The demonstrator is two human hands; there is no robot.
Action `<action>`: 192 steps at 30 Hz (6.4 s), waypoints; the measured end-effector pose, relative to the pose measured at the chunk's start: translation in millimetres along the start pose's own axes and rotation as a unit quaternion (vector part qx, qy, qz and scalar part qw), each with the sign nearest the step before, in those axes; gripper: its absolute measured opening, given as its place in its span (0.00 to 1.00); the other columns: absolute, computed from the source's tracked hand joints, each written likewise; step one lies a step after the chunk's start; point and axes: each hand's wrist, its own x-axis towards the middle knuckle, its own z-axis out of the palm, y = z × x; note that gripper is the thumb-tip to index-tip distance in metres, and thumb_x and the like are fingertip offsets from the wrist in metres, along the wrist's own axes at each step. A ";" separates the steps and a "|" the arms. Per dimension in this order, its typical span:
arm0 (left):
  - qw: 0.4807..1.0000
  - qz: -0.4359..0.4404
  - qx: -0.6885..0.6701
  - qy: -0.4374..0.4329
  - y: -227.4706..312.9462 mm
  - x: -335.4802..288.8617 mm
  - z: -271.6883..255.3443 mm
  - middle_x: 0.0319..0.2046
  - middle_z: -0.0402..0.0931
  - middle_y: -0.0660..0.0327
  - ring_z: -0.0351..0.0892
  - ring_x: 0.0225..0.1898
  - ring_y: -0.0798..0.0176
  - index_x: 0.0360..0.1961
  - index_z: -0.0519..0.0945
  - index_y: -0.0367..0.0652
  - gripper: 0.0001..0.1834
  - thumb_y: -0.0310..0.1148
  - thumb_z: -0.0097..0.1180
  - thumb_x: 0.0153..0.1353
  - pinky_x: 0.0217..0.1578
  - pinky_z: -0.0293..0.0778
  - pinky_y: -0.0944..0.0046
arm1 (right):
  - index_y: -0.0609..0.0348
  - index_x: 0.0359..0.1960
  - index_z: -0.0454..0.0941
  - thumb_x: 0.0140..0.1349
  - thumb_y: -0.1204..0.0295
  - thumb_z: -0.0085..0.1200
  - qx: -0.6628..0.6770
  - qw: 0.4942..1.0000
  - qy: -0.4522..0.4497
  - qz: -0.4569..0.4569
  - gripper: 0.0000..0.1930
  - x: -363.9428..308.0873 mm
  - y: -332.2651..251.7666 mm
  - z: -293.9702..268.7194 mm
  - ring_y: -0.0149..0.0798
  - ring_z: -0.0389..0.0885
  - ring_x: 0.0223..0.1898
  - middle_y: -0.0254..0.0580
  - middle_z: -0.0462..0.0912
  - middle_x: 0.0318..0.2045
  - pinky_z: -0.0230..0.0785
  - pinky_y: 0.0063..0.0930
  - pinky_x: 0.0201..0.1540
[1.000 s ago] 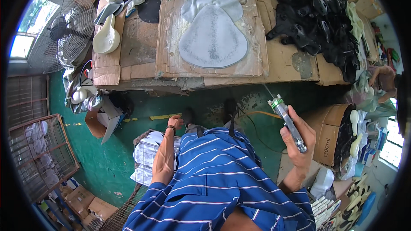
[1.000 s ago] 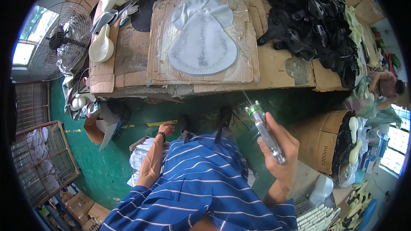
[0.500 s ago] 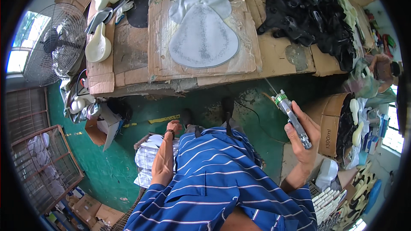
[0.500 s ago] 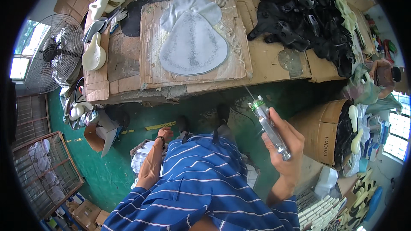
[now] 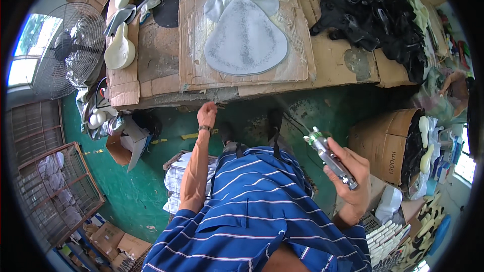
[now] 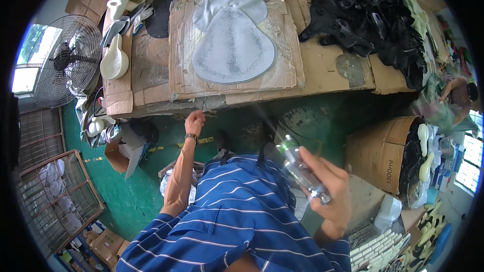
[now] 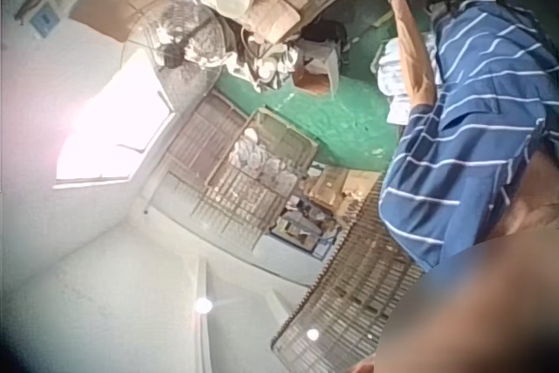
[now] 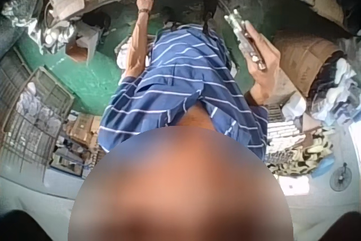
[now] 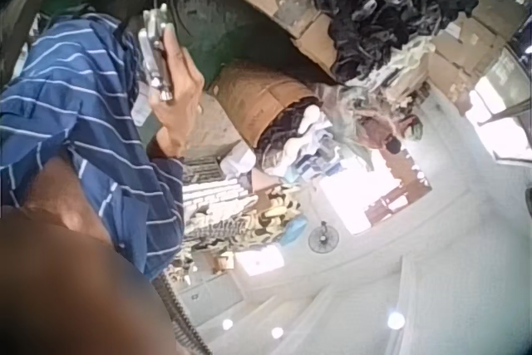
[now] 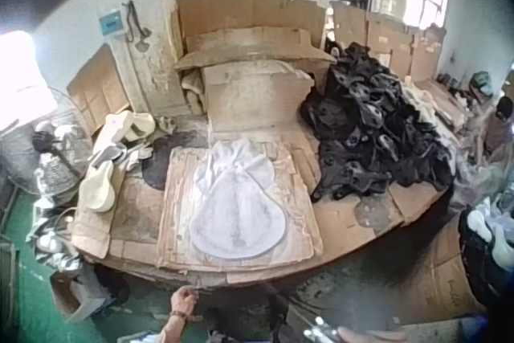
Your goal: Applying spray adhesive to foam pads and assembling components on a workbench.
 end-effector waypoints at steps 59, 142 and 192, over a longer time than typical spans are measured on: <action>0.366 0.249 -0.738 0.508 -223.2 -353.2 -386.7 0.50 0.85 0.54 0.84 0.55 0.45 0.49 0.82 0.36 0.26 0.29 0.53 0.45 0.64 0.77 0.43 | 0.60 0.71 0.78 0.66 0.73 0.61 -0.257 0.814 -0.520 -0.038 0.29 61.4 -116.9 403.4 0.27 0.78 0.44 0.34 0.86 0.46 0.73 0.26 0.50; 0.934 -0.331 0.046 -0.129 -185.7 -93.6 -35.7 0.42 0.90 0.60 0.91 0.41 0.56 0.65 0.80 0.50 0.25 0.44 0.64 0.70 0.41 0.82 0.47 | 0.65 0.67 0.80 0.61 0.79 0.69 -0.005 0.997 0.083 0.002 0.29 44.4 31.7 -11.0 0.48 0.90 0.41 0.57 0.90 0.46 0.79 0.34 0.47; 0.944 -0.313 -0.004 -0.106 -69.9 -47.4 -13.2 0.48 0.90 0.57 0.91 0.45 0.57 0.66 0.81 0.46 0.26 0.45 0.64 0.71 0.46 0.82 0.50 | 0.64 0.67 0.80 0.57 0.83 0.69 -0.011 0.997 0.074 -0.007 0.32 54.1 7.9 -3.3 0.49 0.90 0.43 0.57 0.89 0.45 0.80 0.34 0.48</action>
